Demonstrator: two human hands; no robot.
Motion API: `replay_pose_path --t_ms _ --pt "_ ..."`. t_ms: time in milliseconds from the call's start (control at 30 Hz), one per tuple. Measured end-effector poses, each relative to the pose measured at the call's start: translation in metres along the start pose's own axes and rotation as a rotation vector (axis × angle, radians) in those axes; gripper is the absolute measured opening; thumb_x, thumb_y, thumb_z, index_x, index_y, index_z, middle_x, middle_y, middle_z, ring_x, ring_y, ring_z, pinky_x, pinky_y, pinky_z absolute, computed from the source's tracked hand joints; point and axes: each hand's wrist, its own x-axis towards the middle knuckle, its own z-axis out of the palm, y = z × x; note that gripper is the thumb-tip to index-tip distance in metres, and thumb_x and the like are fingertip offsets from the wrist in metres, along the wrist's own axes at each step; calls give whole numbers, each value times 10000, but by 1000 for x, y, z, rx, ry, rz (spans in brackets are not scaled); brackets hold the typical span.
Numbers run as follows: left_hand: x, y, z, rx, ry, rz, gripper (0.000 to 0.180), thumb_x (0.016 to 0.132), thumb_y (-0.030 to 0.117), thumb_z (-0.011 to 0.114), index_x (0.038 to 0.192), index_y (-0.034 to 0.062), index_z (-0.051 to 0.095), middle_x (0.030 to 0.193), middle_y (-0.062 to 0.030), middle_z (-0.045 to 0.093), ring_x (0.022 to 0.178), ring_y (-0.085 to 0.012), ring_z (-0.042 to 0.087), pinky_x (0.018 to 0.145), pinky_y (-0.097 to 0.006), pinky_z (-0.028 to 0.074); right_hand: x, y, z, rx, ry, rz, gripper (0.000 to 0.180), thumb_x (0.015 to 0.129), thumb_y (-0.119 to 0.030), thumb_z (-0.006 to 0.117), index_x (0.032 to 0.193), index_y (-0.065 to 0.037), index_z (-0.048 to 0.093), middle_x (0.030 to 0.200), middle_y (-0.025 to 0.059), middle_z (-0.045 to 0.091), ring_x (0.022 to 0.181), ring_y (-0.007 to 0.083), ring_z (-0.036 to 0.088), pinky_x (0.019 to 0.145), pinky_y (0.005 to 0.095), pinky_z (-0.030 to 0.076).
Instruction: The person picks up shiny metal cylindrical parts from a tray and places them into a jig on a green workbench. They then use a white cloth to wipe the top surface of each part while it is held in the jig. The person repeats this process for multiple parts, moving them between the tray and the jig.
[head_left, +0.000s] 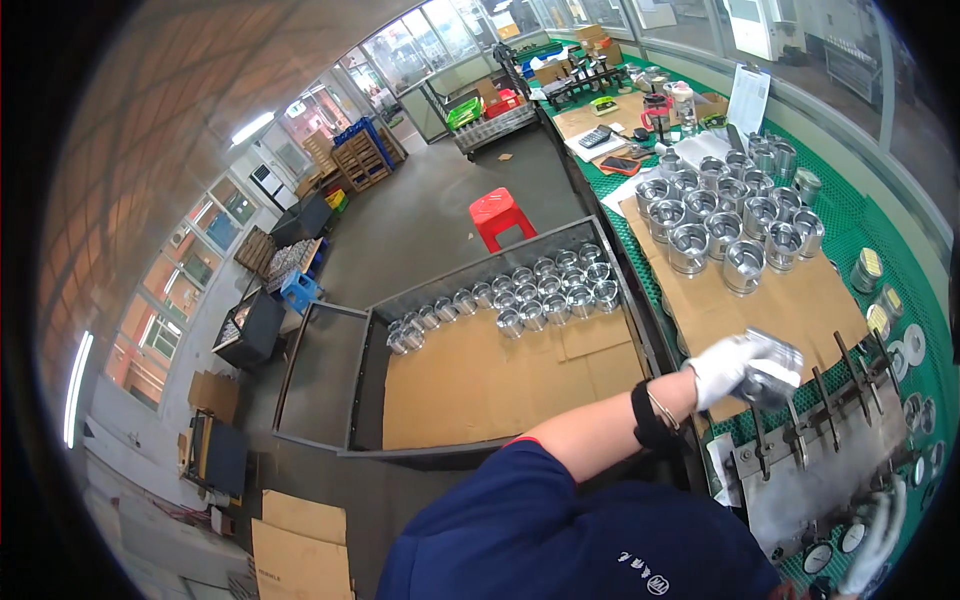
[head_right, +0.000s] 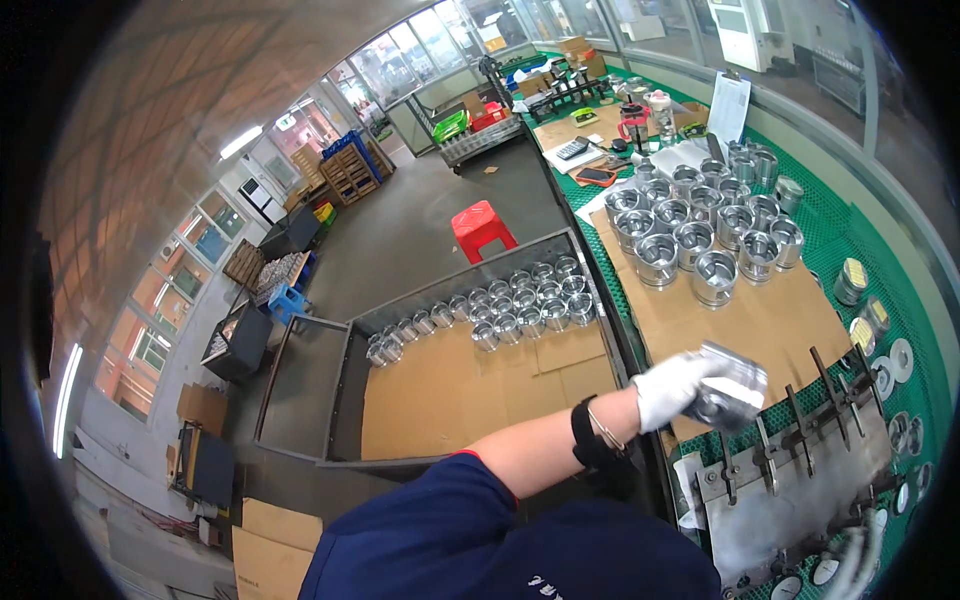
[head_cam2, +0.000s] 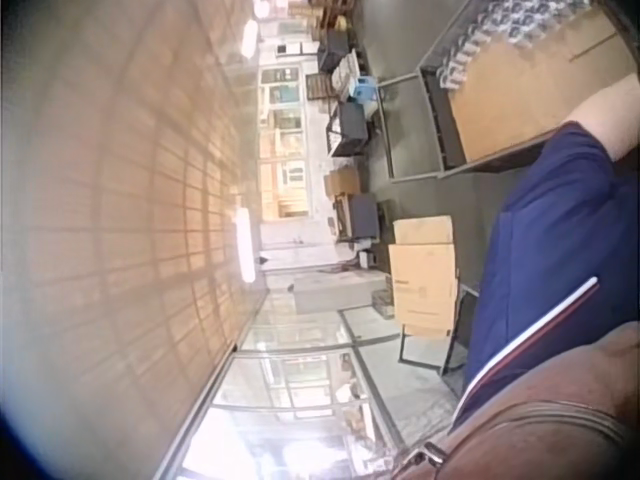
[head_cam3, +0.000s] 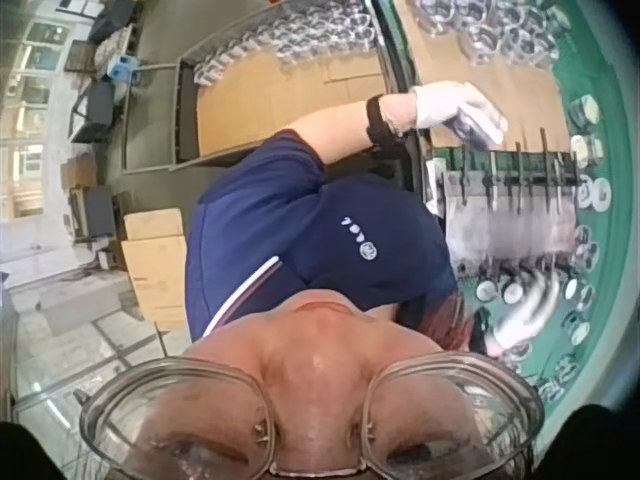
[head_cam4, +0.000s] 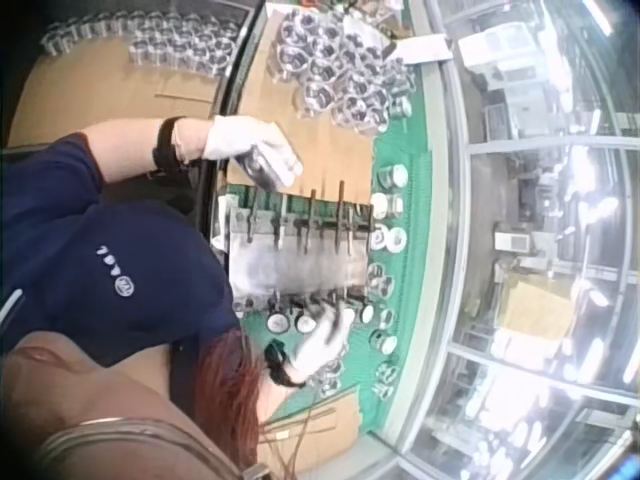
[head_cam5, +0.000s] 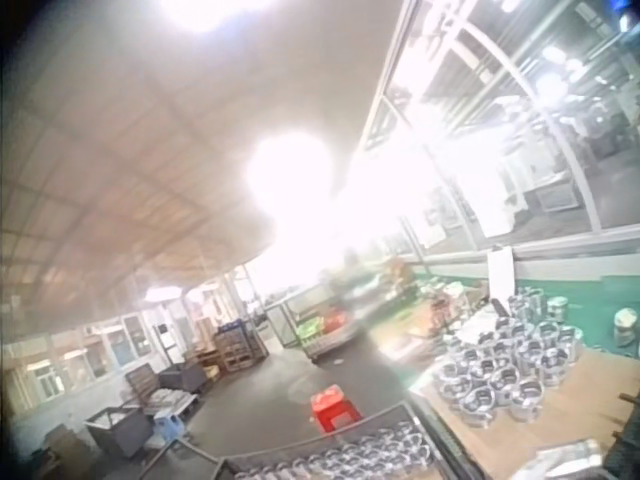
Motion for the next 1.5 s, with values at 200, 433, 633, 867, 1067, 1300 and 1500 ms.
replay_pose_path --t_ms 200,433,633,867,1067,1300,1500 --pt "-19 -6 48 401 -546 456 387 1050 268 492 1259 1 678 1313 -113 677 1086 -216 663 968 -314 496 -20 15 154 262 -451 -26 650 868 -97 751 1451 -18 474 1244 146 628 1072 191 623 934 311 494" --pt "-28 -23 55 194 -608 -109 417 1007 327 528 1207 3 698 1120 -82 736 1045 -153 624 963 -326 480 -31 94 155 172 -98 -36 732 783 51 686 1463 -5 422 1158 113 652 992 189 651 861 304 531" --pt "-1 -29 52 629 -605 -227 560 1054 497 464 1327 42 640 1049 -100 748 913 -166 674 841 -348 549 -47 30 164 78 27 -273 1015 737 -103 802 1585 13 258 1444 184 495 1285 303 525 1079 407 437" --pt "31 -61 64 1014 -767 556 743 820 162 730 1476 3 419 1297 -262 597 1204 -439 574 1029 -480 471 -59 -8 138 -798 27 -313 918 631 -215 872 1446 -57 478 1311 261 573 1099 464 591 894 502 532" --pt "31 -96 122 1247 -735 757 919 675 334 882 1459 97 466 1270 -231 589 1110 -411 601 955 -479 487 -77 2 136 -624 178 -203 892 736 -197 841 1489 -9 403 1375 303 499 1189 470 569 948 457 534" --pt "49 -119 130 1176 -673 897 912 677 262 864 1452 57 429 1344 -184 574 1190 -369 564 998 -466 453 -118 39 144 269 -7 513 938 898 -110 723 1595 43 113 1045 141 645 836 201 680 742 326 586" --pt "64 -125 130 1083 -701 719 905 717 252 875 1482 110 413 1367 -293 535 1222 -483 553 1021 -520 478 -99 18 152 367 91 606 926 931 -87 679 1611 12 58 991 93 638 712 154 666 601 296 598"
